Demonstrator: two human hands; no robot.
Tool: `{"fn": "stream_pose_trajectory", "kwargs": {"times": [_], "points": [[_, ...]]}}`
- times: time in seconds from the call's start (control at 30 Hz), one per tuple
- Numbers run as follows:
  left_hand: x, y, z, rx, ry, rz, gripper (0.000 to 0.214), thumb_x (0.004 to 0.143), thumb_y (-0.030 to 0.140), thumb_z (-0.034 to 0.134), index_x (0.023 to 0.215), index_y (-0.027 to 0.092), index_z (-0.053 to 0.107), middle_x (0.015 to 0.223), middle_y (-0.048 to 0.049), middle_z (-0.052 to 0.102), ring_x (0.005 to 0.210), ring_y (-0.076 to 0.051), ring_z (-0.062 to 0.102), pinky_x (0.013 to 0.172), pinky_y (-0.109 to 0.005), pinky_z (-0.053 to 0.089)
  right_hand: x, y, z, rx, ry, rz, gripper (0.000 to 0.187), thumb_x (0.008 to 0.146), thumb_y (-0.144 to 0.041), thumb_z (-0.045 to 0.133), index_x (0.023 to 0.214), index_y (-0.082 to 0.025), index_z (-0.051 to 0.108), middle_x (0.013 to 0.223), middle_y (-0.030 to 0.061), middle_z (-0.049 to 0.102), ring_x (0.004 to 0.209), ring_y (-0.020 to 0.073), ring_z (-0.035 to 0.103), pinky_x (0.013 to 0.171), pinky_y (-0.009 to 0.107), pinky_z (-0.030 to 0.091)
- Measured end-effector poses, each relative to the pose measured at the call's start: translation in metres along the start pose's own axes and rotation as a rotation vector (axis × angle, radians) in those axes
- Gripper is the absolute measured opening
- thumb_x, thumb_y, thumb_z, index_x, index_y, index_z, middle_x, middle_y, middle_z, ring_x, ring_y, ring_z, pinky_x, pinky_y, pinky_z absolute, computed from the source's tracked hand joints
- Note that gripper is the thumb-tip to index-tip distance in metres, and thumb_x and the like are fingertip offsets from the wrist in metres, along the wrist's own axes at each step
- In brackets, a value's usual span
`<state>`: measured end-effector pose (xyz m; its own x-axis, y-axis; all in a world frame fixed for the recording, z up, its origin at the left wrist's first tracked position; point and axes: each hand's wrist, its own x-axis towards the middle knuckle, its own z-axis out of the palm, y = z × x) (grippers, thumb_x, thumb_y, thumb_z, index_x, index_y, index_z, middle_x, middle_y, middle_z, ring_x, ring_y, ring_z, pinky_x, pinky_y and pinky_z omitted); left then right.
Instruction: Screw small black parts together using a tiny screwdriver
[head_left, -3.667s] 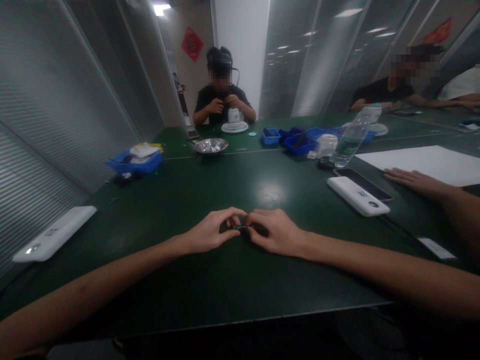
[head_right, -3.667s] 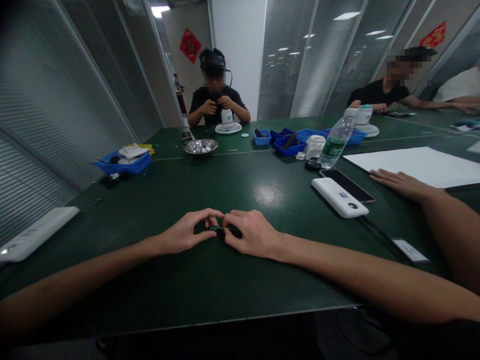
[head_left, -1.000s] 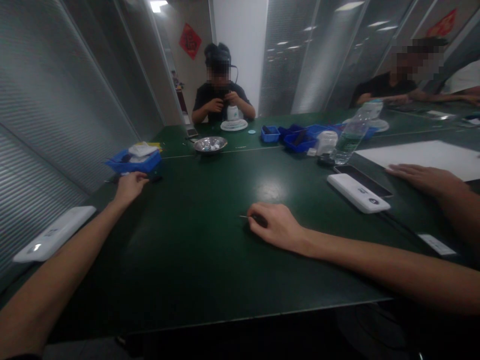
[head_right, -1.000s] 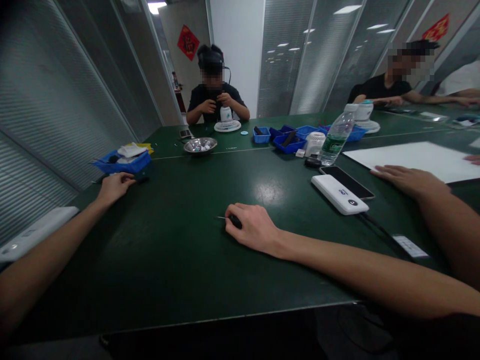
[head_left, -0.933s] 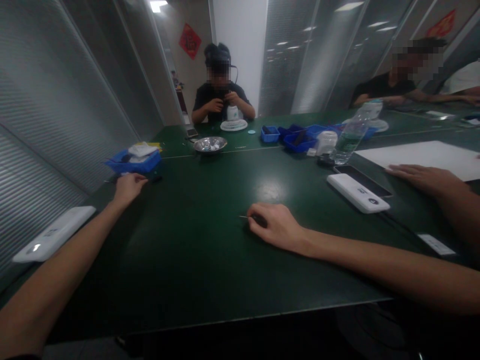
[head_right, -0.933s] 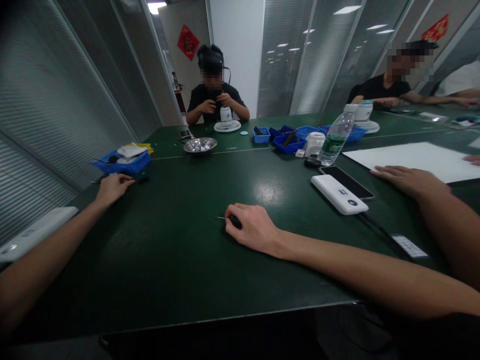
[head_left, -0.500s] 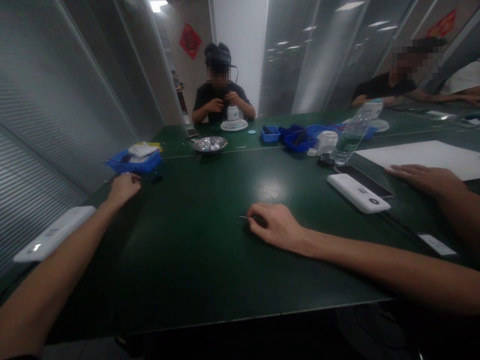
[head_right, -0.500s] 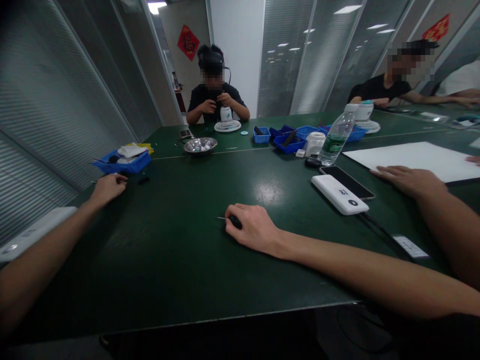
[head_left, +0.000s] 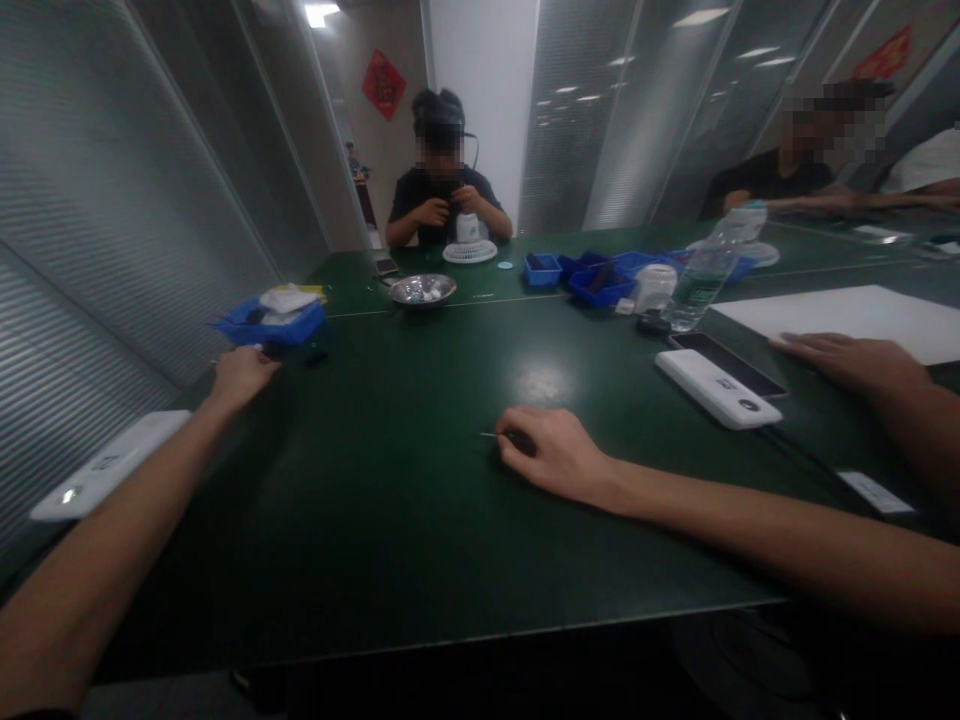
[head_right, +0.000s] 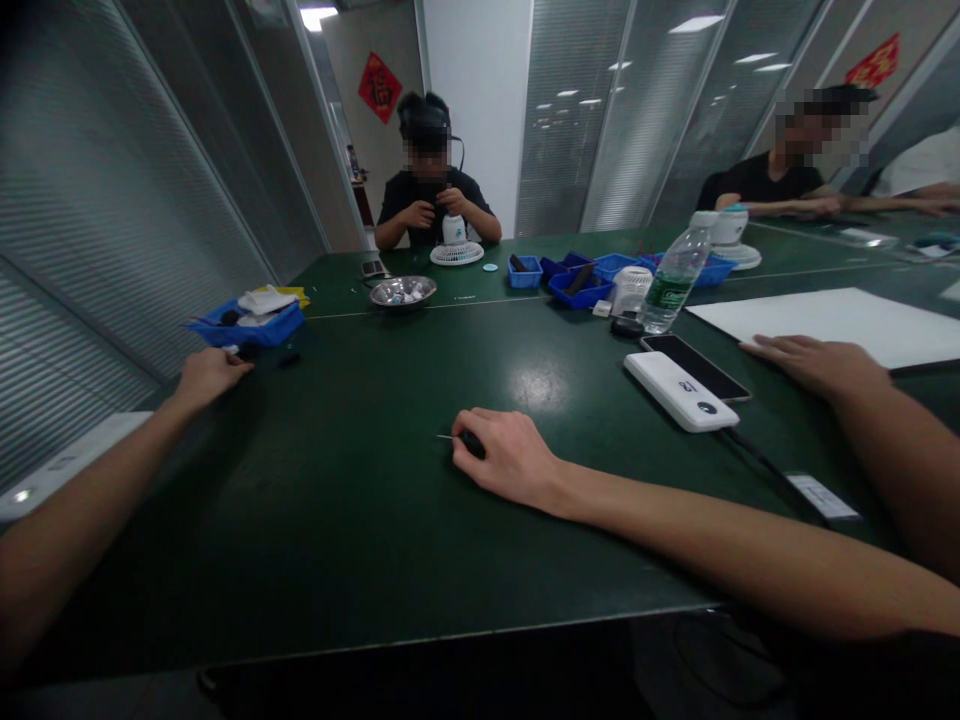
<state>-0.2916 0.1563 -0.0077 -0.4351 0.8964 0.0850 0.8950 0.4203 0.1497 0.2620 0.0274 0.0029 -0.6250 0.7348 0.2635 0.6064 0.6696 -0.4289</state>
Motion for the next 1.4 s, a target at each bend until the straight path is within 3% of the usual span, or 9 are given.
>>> {"fn": "stream_pose_trajectory", "kwargs": {"times": [0.33,0.53,0.77,1.13,1.27,1.4], "points": [[-0.006,0.003,-0.003,-0.026,0.029,0.020,0.026,0.083,0.027,0.062,0.094,0.008,0.076,0.093,-0.0156,0.073,0.079,-0.026,0.063,0.081,-0.037,0.052,0.000,-0.002,-0.003,0.003,-0.016,0.009,0.019,0.096,-0.031,0.055,0.101,-0.017,0.068,0.088,0.0031,0.067,0.067,0.0121,0.056,0.061,0.026,0.040],[-0.004,0.018,-0.006,-0.106,0.120,0.084,0.033,0.086,0.031,0.064,0.109,0.009,0.076,0.104,-0.0121,0.075,0.089,-0.024,0.065,0.083,-0.032,0.049,0.000,-0.003,-0.003,-0.006,-0.018,0.015,0.018,0.097,-0.029,0.055,0.101,-0.017,0.067,0.089,0.0037,0.068,0.069,0.0131,0.057,0.063,0.026,0.040],[-0.003,0.034,-0.003,-0.265,0.039,0.124,0.044,0.087,0.038,0.071,0.122,0.010,0.072,0.107,-0.0085,0.076,0.079,-0.015,0.064,0.071,-0.023,0.047,0.000,-0.002,-0.002,-0.007,-0.020,0.012,0.019,0.097,-0.029,0.055,0.103,-0.017,0.068,0.090,0.0031,0.068,0.069,0.0127,0.057,0.062,0.026,0.039],[-0.012,0.049,0.017,-0.211,0.129,0.134,0.037,0.094,0.039,0.059,0.114,0.012,0.075,0.107,-0.0125,0.075,0.091,-0.025,0.067,0.080,-0.033,0.047,0.000,0.000,-0.001,0.004,-0.017,0.004,0.019,0.097,-0.030,0.055,0.102,-0.017,0.068,0.089,0.0028,0.068,0.067,0.0120,0.056,0.061,0.026,0.039],[-0.024,0.056,0.023,-0.147,0.182,0.223,0.037,0.097,0.040,0.051,0.117,0.016,0.071,0.113,-0.0137,0.073,0.101,-0.030,0.066,0.088,-0.037,0.047,0.000,0.001,0.000,0.019,-0.025,-0.002,0.020,0.098,-0.031,0.054,0.103,-0.017,0.067,0.092,0.0036,0.068,0.069,0.0120,0.057,0.062,0.026,0.041],[-0.036,0.059,0.027,0.028,0.238,0.427,0.035,0.100,0.036,0.042,0.118,0.017,0.066,0.115,-0.0159,0.069,0.105,-0.032,0.065,0.091,-0.039,0.047,0.000,0.001,-0.001,0.011,-0.031,-0.001,0.020,0.098,-0.031,0.054,0.103,-0.018,0.067,0.092,0.0035,0.069,0.069,0.0124,0.058,0.062,0.026,0.041]]}}
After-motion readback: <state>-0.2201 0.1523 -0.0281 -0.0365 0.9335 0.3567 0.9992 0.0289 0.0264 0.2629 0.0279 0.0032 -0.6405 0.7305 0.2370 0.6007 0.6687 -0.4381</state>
